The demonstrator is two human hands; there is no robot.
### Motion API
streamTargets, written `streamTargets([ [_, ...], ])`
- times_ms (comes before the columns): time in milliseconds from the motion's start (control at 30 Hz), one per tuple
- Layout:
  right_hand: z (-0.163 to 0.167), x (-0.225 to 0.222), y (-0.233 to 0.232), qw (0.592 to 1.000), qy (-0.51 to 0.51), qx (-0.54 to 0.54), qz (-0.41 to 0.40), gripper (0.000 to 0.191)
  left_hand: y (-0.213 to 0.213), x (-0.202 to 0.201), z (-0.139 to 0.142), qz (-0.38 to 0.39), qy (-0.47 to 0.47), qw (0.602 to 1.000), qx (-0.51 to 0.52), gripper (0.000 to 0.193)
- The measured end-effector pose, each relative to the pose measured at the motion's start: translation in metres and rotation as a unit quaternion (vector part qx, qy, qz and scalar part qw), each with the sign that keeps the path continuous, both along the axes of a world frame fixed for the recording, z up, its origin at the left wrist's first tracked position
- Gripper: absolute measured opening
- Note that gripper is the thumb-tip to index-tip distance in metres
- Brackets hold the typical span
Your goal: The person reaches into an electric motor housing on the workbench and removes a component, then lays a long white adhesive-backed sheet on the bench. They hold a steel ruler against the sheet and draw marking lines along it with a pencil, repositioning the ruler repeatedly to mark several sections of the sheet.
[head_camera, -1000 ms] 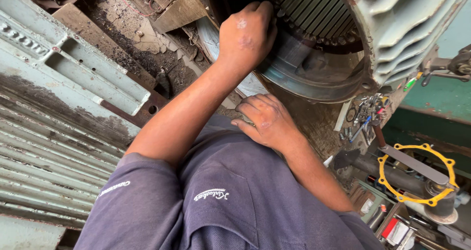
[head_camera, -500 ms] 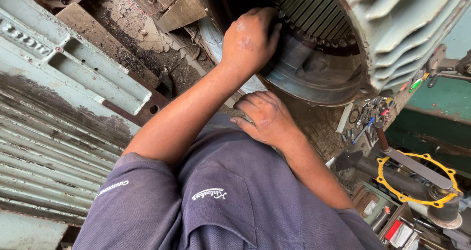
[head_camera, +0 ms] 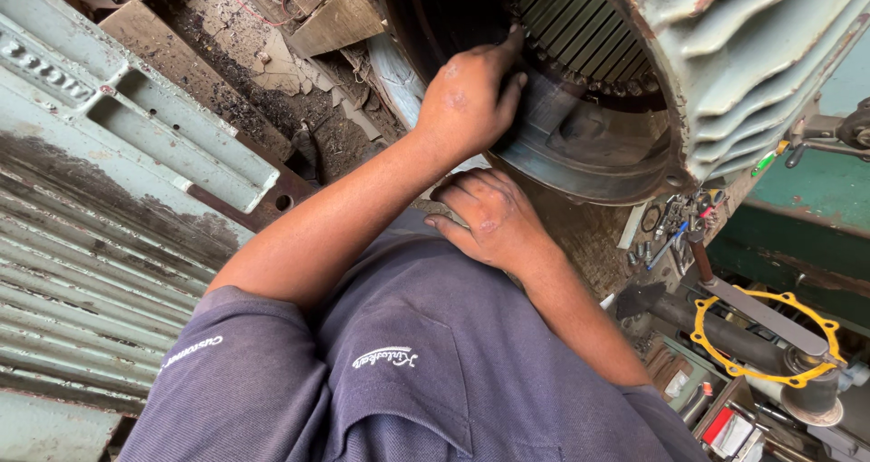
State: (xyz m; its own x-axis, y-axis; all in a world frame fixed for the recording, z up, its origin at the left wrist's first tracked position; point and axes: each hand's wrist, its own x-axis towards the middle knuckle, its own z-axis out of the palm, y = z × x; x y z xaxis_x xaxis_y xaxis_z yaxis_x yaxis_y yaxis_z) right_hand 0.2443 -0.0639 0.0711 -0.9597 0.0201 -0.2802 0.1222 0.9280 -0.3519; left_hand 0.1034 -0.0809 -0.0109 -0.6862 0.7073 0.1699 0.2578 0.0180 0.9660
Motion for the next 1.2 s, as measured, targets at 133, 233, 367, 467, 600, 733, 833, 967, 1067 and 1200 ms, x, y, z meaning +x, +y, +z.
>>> streamTargets([
  [133, -0.002, -0.002, -0.002, 1.0, -0.004, 0.002, 0.004, 0.031, 0.001, -0.003, -0.003, -0.028, -0.001, 1.0, 0.004, 0.052],
  [233, 0.0, 0.0, -0.002, 1.0, 0.007, -0.006, 0.013, 0.031, -0.002, -0.006, -0.003, -0.017, 0.001, 1.0, 0.021, 0.054],
  [367, 0.011, 0.011, 0.001, 0.999, 0.048, -0.001, 0.024, 0.03, -0.016, -0.004, -0.002, 0.004, -0.003, 0.999, 0.033, 0.055],
  [467, 0.024, 0.026, 0.005, 0.995, 0.097, -0.018, 0.017, 0.029, -0.044, 0.006, -0.003, -0.135, -0.28, 0.95, -0.004, 0.046],
  [600, 0.043, 0.063, 0.006, 0.967, 0.252, -0.019, -0.028, 0.035, -0.087, 0.035, 0.003, -0.245, -0.391, 0.887, 0.006, 0.044],
  [733, 0.06, 0.13, 0.006, 0.93, 0.356, -0.015, -0.09, 0.049, -0.091, 0.106, 0.028, -0.35, -0.445, 0.824, -0.005, 0.069],
  [833, 0.063, 0.205, 0.003, 0.897, 0.416, -0.009, -0.149, 0.067, -0.05, 0.199, 0.056, -0.422, -0.53, 0.735, 0.03, 0.087],
  [967, 0.042, 0.348, 0.005, 0.851, 0.482, 0.041, -0.205, 0.085, 0.008, 0.37, 0.098, -0.523, -0.541, 0.652, 0.094, 0.107],
  [1067, 0.017, 0.493, 0.018, 0.79, 0.505, 0.246, -0.246, 0.092, 0.016, 0.488, 0.125, -0.594, -0.547, 0.589, 0.022, 0.121],
  [1200, 0.008, 0.68, 0.02, 0.677, 0.385, 0.26, -0.572, 0.083, 0.03, 0.617, 0.143, -0.695, -0.416, 0.587, -0.008, 0.133],
])
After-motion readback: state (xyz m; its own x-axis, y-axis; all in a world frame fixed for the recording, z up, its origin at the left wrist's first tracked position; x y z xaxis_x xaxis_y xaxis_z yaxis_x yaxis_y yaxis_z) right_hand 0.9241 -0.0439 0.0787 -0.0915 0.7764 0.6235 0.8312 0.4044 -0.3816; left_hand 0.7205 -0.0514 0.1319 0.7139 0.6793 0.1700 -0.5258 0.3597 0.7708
